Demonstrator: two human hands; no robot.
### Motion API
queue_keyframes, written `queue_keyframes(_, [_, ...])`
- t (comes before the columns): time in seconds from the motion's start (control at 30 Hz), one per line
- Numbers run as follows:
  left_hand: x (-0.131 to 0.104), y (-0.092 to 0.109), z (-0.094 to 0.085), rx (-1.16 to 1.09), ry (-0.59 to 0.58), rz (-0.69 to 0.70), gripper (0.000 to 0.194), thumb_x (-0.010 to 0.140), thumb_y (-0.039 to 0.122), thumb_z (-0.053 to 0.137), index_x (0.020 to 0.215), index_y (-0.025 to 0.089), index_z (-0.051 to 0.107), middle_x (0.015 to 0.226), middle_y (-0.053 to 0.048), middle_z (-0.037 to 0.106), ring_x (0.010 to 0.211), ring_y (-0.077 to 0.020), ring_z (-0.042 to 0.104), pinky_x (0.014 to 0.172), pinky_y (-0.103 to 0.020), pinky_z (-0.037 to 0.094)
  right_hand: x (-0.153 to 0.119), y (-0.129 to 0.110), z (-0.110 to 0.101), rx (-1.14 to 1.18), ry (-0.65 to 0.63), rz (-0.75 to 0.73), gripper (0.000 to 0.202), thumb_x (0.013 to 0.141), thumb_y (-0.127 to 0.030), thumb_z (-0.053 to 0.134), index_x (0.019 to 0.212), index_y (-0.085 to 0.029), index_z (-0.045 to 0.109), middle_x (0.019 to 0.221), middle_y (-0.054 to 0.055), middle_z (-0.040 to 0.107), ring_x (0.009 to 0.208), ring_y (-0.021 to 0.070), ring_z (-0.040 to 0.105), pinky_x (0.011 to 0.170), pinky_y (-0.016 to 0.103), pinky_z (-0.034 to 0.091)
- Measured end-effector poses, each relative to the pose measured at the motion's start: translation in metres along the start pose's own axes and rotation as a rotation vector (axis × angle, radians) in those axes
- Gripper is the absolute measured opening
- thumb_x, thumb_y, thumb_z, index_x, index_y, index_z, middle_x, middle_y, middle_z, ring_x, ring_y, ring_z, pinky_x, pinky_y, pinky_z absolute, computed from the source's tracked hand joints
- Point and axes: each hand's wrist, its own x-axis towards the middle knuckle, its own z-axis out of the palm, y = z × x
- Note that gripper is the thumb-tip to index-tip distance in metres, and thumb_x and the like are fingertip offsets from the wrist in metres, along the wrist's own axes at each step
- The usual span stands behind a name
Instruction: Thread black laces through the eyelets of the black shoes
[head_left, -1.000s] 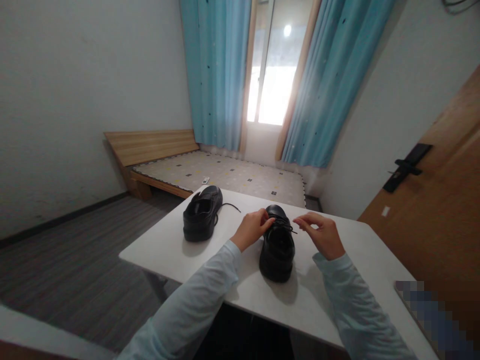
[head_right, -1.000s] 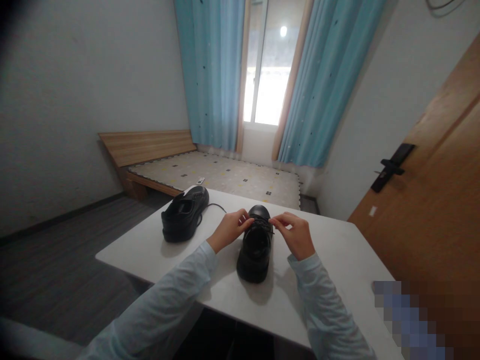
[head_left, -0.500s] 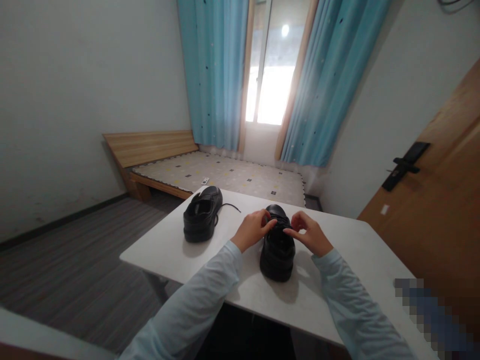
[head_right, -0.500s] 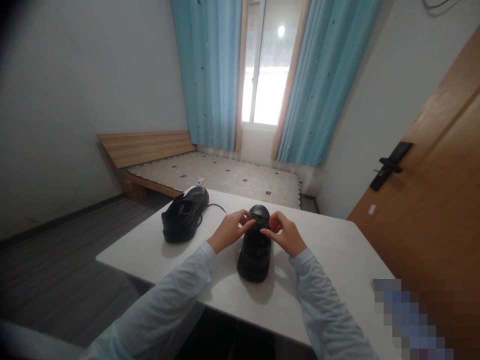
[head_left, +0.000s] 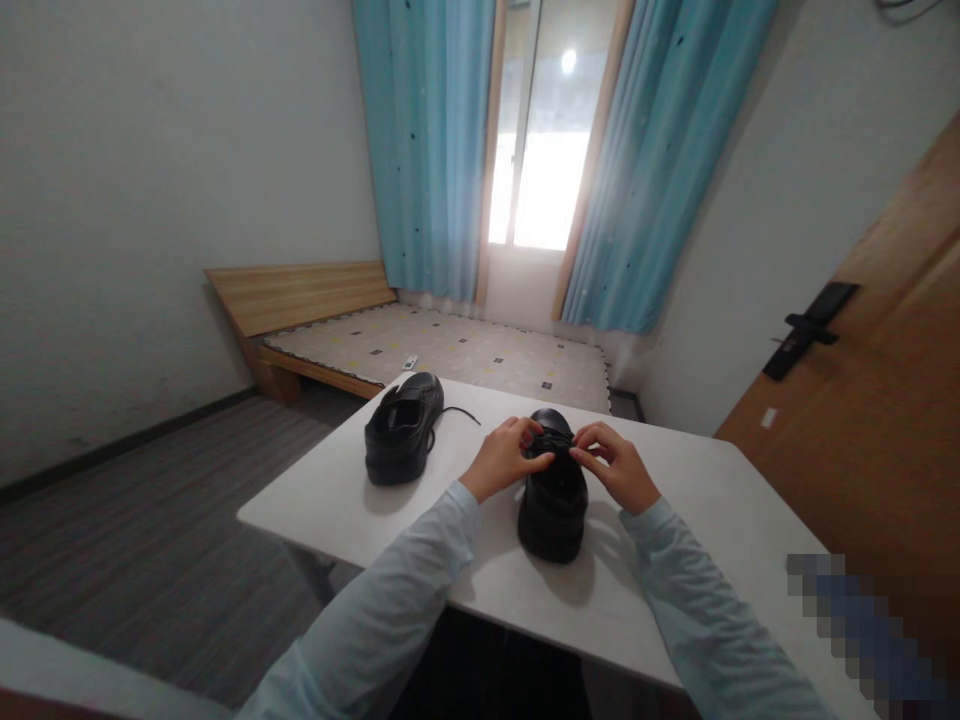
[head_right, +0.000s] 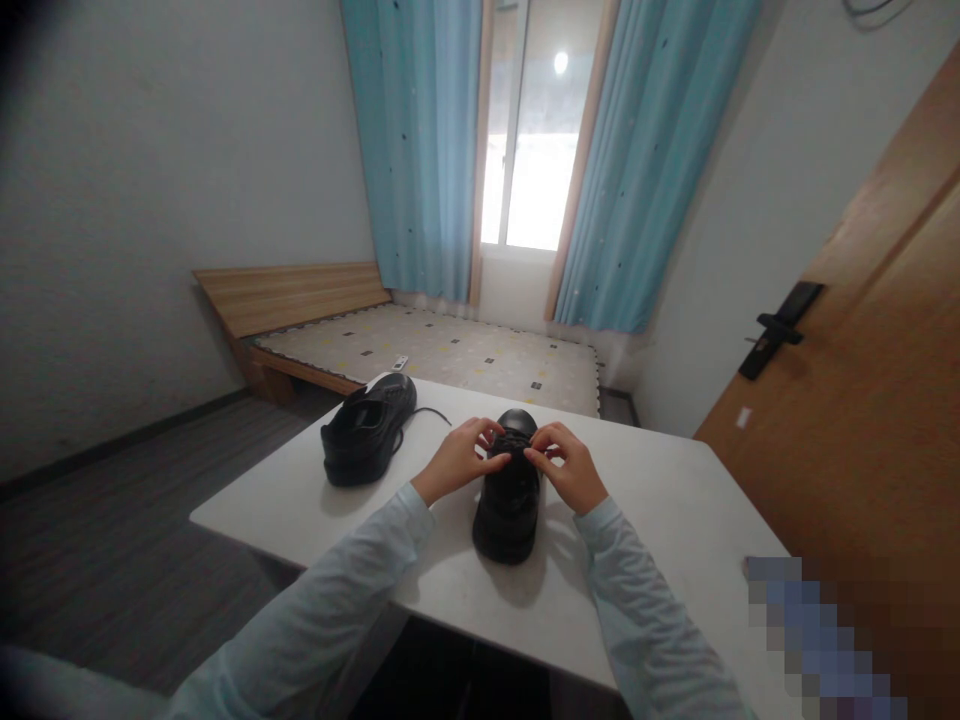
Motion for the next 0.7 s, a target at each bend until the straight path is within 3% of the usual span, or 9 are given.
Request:
queue_keyframes(0.37, [0.0, -0.0025, 0.0017, -0.007, 0.016, 0.0, 0.034, 0.069, 0.036, 0.065, 0.097, 0.018, 0.059, 0.088, -0.003, 0.056, 0.074, -0.0136, 0.058, 0.065, -0.026, 0.052, 0.0027, 0.007, -0.006, 0.301, 0.103, 0.134, 0.02, 0.071, -0.035, 0.069, 0.066, -0.019, 0.058, 0.077, 0.002, 0.061, 0.068, 0.0134, 0.057, 0.06, 0.028, 0.05])
queue_keyframes(0.7, [-0.0015, -0.0086, 0.0049, 0.019, 0.018, 0.013, 0.035, 0.071, 0.04, 0.064, 0.098, 0.019, 0.058, 0.091, -0.003, 0.056, 0.073, -0.0132, 0.058, 0.067, -0.026, 0.051, 0.0028, -0.0005, -0.0066, 0.731, 0.21, 0.274, 0.021, 0.068, -0.031, 0.073, 0.066, -0.019, 0.056, 0.08, 0.003, 0.07, 0.079, 0.0183, 0.067, 0.079, 0.036, 0.053])
